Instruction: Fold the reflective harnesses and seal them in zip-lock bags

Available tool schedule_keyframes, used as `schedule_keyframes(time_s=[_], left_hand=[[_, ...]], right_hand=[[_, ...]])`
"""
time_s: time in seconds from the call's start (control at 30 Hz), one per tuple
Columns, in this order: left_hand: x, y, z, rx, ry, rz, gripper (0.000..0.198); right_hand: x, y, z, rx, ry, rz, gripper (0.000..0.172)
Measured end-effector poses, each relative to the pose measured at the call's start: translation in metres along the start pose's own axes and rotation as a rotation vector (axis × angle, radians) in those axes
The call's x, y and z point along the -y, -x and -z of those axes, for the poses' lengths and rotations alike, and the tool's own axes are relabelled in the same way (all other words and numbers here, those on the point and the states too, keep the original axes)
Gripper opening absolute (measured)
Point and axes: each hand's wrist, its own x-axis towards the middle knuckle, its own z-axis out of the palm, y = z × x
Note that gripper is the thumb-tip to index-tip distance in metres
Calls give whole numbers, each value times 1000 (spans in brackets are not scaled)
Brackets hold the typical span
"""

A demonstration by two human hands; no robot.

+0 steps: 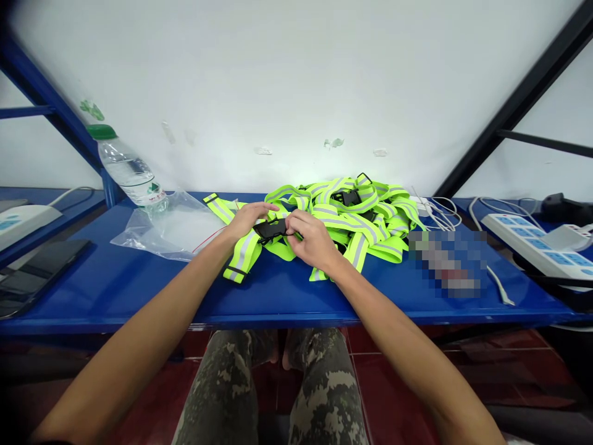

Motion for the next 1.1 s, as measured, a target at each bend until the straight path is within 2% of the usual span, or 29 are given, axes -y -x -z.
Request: schedule_keyframes(time_s=[0.1, 0.17, 0.2, 0.27, 0.33, 0.37, 0.43, 0.53, 0.63, 0.77, 0.93, 1.1], left_hand=[[-10, 8, 2, -112, -51, -64, 37], [-19, 21, 4, -198, -182, -156, 45], [-24, 29, 5, -202, -264, -210, 47], [-31, 46, 5, -122, -432, -287, 58], [-35, 60, 3, -34, -581, -319, 80], [-36, 64, 3, -23, -638, -327, 85], [-38, 66, 5, -62, -695, -335, 80], [-46, 59, 15, -151, -684, -367, 61], [-58, 48, 33, -229, -680, -425, 47], [-67, 34, 58, -284, -646, -427, 42], [-66, 21, 82, -303, -575, -332, 38], [-74, 16, 94, -174, -643, -251, 31]], right_hand=[[-4, -1, 3, -58, 9, -28, 22], [-7, -2, 5, -121, 25, -61, 22], [-9, -3, 7, -155, 37, -87, 22], [-10, -3, 9, -220, 61, -140, 20], [-10, -3, 9, -260, 77, -163, 19], [-11, -3, 9, -271, 91, -161, 19], [-12, -3, 8, -289, 156, -143, 19], [-19, -5, 9, -291, 314, -159, 27], [-28, -9, 16, -186, 416, -278, 33], [-32, -19, 37, 51, 445, -386, 24], [-19, -35, 80, 160, 429, -308, 32], [-15, -48, 118, 258, 618, -176, 29]])
